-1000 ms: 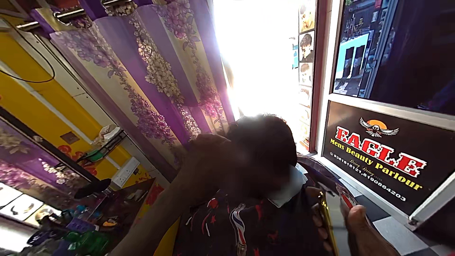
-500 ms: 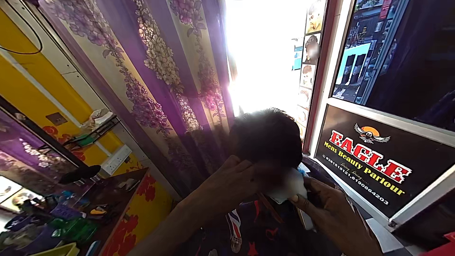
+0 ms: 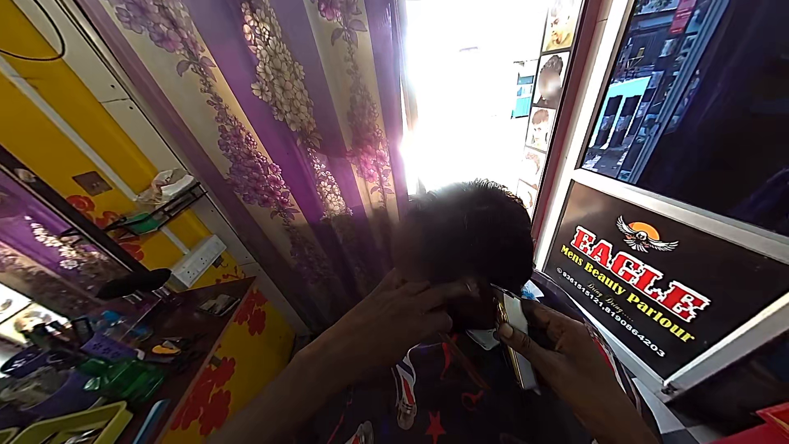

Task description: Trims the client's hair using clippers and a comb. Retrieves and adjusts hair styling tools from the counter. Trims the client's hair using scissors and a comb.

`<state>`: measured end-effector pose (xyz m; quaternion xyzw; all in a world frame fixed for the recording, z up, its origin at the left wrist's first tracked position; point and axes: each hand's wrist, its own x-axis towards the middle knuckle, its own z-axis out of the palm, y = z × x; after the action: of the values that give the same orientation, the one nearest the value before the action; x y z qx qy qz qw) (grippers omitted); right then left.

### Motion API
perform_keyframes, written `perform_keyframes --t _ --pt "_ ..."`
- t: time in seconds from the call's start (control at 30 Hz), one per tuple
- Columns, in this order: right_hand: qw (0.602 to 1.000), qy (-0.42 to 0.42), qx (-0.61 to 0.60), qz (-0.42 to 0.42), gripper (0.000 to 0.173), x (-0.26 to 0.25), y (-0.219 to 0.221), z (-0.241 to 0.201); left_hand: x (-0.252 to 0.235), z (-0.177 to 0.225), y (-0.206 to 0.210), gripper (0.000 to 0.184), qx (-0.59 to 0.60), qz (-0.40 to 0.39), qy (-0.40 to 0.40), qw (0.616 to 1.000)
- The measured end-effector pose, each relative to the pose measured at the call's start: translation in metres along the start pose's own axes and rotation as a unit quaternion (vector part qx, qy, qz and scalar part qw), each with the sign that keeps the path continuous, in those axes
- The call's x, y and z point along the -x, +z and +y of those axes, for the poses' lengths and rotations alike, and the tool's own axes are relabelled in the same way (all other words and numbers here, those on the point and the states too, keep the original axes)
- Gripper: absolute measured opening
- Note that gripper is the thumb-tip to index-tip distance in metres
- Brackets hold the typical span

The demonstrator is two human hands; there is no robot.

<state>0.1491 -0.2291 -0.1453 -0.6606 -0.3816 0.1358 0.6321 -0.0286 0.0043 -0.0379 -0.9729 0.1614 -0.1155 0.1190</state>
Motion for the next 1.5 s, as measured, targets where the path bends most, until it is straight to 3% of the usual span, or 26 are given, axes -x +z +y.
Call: perform_keyframes --t 1.27,1.5 --pt "0.996 -0.035 0.078 0.003 0.055 -0.024 0.008 -0.041 0.006 -0.006 0.018 0.019 0.045 0.031 0.005 0.998" --pt "0.988 -0.053 0.145 0.003 0.057 -0.025 0.008 -0.048 0.008 -0.008 0.02 0.019 0.048 0.039 0.003 0.998"
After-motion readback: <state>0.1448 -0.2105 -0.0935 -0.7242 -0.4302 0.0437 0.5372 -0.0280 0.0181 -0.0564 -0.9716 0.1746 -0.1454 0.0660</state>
